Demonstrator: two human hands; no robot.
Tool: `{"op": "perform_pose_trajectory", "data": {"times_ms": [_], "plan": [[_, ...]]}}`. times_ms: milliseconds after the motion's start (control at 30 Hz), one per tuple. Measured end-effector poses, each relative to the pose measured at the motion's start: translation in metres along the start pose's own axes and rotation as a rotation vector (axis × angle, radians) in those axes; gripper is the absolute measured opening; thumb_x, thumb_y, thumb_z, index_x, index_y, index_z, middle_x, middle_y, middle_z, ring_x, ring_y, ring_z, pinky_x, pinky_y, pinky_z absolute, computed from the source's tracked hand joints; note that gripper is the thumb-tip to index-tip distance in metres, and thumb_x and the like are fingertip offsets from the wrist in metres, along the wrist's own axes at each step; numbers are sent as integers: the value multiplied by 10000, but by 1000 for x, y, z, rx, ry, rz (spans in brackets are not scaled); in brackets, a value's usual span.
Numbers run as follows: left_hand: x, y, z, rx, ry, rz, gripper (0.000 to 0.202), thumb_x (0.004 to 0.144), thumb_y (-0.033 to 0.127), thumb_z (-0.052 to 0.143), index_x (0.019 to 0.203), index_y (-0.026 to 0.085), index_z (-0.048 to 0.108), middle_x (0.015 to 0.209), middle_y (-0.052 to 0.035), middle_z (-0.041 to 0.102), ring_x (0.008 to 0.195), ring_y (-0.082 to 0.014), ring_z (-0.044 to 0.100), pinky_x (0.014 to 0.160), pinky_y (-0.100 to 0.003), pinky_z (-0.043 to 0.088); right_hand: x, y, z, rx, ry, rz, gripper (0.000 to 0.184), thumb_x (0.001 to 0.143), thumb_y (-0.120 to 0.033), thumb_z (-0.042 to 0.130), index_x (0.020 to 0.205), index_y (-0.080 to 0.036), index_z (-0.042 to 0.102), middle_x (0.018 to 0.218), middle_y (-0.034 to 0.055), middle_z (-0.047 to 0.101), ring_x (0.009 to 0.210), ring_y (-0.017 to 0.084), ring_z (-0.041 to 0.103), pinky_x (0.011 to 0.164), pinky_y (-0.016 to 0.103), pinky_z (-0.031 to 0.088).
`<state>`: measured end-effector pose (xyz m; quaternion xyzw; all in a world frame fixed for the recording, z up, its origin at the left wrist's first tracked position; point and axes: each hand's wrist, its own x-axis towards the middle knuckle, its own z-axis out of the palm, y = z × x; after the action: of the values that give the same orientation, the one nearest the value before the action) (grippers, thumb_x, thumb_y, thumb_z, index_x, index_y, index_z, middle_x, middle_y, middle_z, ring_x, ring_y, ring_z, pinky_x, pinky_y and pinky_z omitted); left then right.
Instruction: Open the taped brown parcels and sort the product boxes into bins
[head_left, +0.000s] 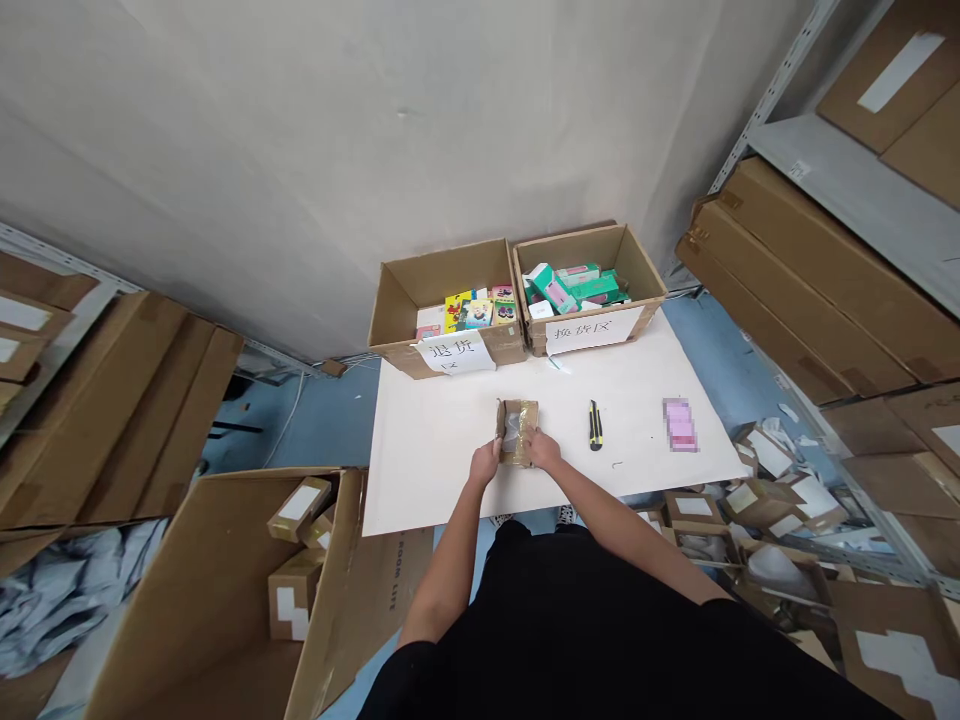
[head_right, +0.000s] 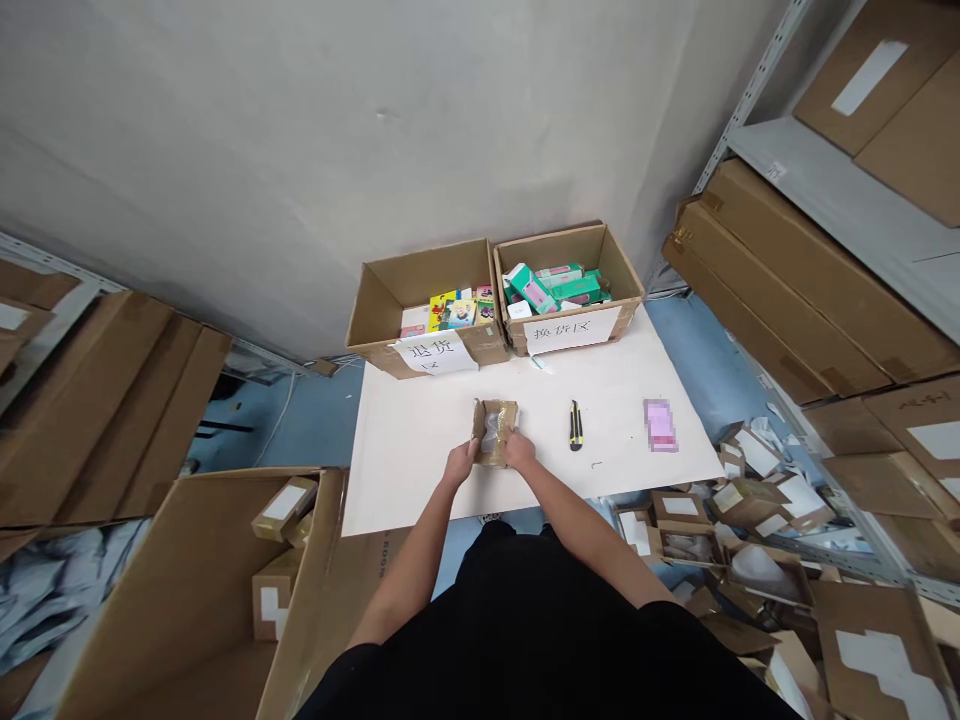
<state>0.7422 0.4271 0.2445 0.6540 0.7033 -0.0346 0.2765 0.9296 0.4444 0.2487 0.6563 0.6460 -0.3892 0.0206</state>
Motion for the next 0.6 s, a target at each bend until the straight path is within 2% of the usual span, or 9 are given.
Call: {"op": "perform_pose_trajectory", "data": {"times_ms": [100, 167, 300, 500, 600], "plan": [[-4, 4, 3, -18, 5, 36, 453, 1114, 418, 332, 1254, 214, 711, 1143, -103, 799, 1062, -242, 737, 875, -304, 505, 1, -18, 11, 19, 105, 126, 758, 1007, -390, 564, 1668, -204, 244, 1409, 200, 623, 1168, 297, 706, 933, 351, 520], [-6, 2, 4, -28, 22, 44, 433, 1104, 377, 356, 1375, 205, 648, 1178, -117, 792, 1086, -252, 736, 895, -317, 510, 7, -30, 17, 24, 148, 204, 912, 931, -366, 673, 1678, -202, 177, 1341, 208, 656, 1124, 301, 725, 909, 346, 524], [-10, -13, -2, -45, 46, 24, 470, 1101, 343, 337, 1470, 173, 573, 1248, -140, 769, 1125, -268, 731, 923, -335, 518, 22, -48, 22, 48, 143, 239, 1089, 824, -361, 749, 1683, -146, 116, 1307, 216, 682, 1156, 323, 717, 926, 359, 533], [-5, -50, -24, -79, 63, -41, 458, 1113, 330, 297, 1334, 183, 670, 1139, -143, 791, 1060, -263, 749, 881, -326, 524, 33, -67, 35, 228, 55, 162, 997, 843, -311, 646, 1686, -126, 146, 1314, 143, 729, 1205, 259, 703, 973, 317, 538], [0, -72, -31, -87, 66, -49, 423, 1102, 310, 338, 1305, 167, 681, 1112, -157, 791, 1029, -271, 754, 871, -336, 523, 32, -78, 46, 277, 105, 100, 877, 834, -240, 589, 1653, -146, 290, 1356, 130, 715, 1177, 242, 713, 945, 307, 553]]}}
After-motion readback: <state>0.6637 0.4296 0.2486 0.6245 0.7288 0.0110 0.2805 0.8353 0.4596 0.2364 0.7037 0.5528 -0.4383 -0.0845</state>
